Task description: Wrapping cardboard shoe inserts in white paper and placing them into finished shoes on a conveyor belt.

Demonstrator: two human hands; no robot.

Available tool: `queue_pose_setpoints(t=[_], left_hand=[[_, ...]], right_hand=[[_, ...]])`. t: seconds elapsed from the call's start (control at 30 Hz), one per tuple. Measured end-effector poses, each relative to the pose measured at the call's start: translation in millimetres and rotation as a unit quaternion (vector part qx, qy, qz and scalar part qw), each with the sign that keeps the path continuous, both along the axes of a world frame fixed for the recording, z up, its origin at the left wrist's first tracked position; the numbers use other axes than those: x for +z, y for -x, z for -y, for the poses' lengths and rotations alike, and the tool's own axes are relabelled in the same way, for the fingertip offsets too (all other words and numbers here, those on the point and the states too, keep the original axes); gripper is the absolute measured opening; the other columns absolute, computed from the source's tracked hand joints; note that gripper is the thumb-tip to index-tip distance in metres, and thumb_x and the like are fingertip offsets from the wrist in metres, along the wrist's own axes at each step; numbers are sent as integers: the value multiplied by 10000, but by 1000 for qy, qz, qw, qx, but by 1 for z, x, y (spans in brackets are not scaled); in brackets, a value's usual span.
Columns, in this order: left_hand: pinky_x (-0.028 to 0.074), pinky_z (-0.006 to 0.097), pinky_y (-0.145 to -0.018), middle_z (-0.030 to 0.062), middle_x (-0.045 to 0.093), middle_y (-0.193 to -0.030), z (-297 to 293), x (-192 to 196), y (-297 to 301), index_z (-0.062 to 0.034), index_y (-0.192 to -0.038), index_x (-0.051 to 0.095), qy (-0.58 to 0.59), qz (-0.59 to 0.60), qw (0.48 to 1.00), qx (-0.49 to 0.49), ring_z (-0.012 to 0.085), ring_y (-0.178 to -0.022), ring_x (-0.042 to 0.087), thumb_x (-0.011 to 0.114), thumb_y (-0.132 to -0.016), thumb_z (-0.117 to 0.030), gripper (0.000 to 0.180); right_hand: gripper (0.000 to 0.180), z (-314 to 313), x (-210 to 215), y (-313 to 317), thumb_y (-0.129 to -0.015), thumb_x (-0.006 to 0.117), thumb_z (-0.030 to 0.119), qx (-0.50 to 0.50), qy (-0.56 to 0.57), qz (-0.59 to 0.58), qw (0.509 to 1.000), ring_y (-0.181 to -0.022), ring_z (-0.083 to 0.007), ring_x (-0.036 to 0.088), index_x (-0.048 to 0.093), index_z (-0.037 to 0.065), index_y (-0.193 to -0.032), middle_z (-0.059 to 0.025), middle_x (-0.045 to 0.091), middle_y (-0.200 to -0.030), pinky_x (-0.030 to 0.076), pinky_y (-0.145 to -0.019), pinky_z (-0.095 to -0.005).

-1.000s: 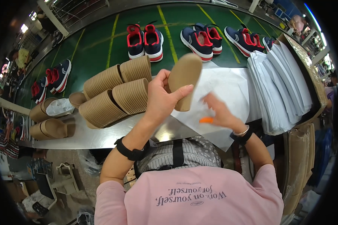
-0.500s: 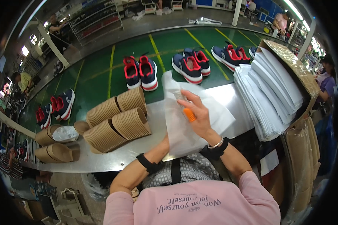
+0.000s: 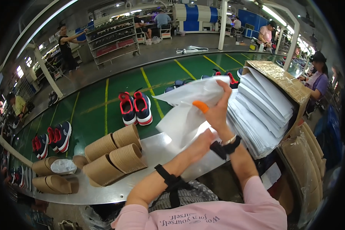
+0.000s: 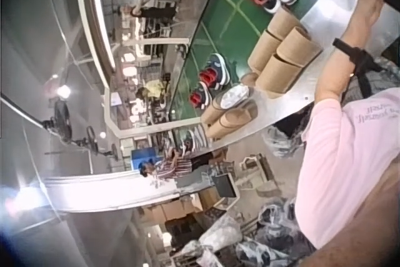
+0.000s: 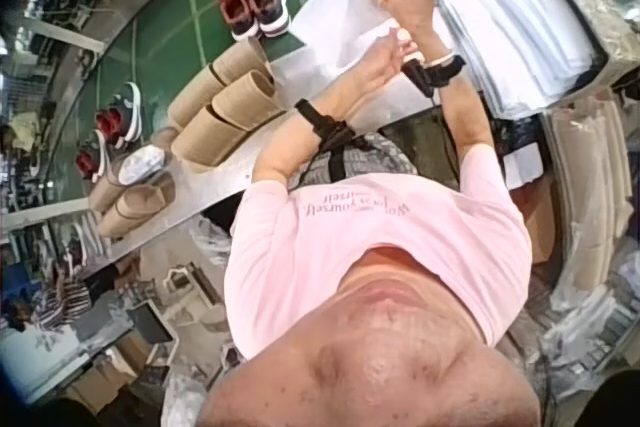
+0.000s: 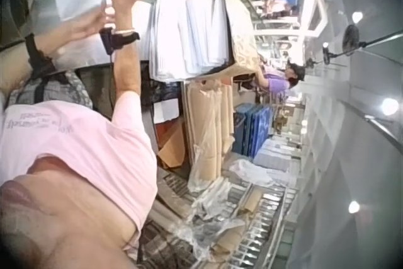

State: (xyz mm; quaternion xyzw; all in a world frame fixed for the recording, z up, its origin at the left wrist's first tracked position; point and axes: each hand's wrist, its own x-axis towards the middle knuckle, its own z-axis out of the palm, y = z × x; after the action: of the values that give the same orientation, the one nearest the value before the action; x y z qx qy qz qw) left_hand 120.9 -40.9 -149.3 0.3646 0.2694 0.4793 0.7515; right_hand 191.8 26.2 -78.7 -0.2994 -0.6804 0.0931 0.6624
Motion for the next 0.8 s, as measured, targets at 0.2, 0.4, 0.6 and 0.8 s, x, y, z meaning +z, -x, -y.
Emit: queue_pose_setpoints(t=[0.2,0.4,0.6,0.8], left_hand=[[475,347,-839,90,621,-994,-68,56,29,-28,-1062,596,-21,221,964,145,210,-939,607,558,-793,-9,272],[457,308,-784,98,593,-1084,-89,47,-1,-19,-1147,544,-152,-198,963,98,152,-939,568,529,-825,-76,327],[354,321,-981,71,458,-1259,-102,34,-34,-34,-1342,327,-155,-139,972,105,146,-1174,426,485,-960,-253,468],[520,282,-720,91,632,-943,-189,53,19,14,-1059,533,-120,2,974,190,166,-807,627,571,-880,-58,197]], right_hand=[[765,15,-6,-12,-694,803,159,133,50,-235,962,-985,-212,504,308,76,-1271,-112,442,-1154,433,-886,-334],[179,-29,13,-49,-651,744,60,-5,-116,119,986,-766,-242,570,574,14,-621,-88,534,-767,426,-623,-285],[241,-118,-7,-58,-800,694,124,149,217,-65,963,-667,-128,572,547,2,-948,-106,629,-801,448,-602,-256],[584,-122,-3,-63,-719,753,158,63,68,235,968,-944,-319,623,499,-10,-1217,-201,610,-1058,492,-808,-352]])
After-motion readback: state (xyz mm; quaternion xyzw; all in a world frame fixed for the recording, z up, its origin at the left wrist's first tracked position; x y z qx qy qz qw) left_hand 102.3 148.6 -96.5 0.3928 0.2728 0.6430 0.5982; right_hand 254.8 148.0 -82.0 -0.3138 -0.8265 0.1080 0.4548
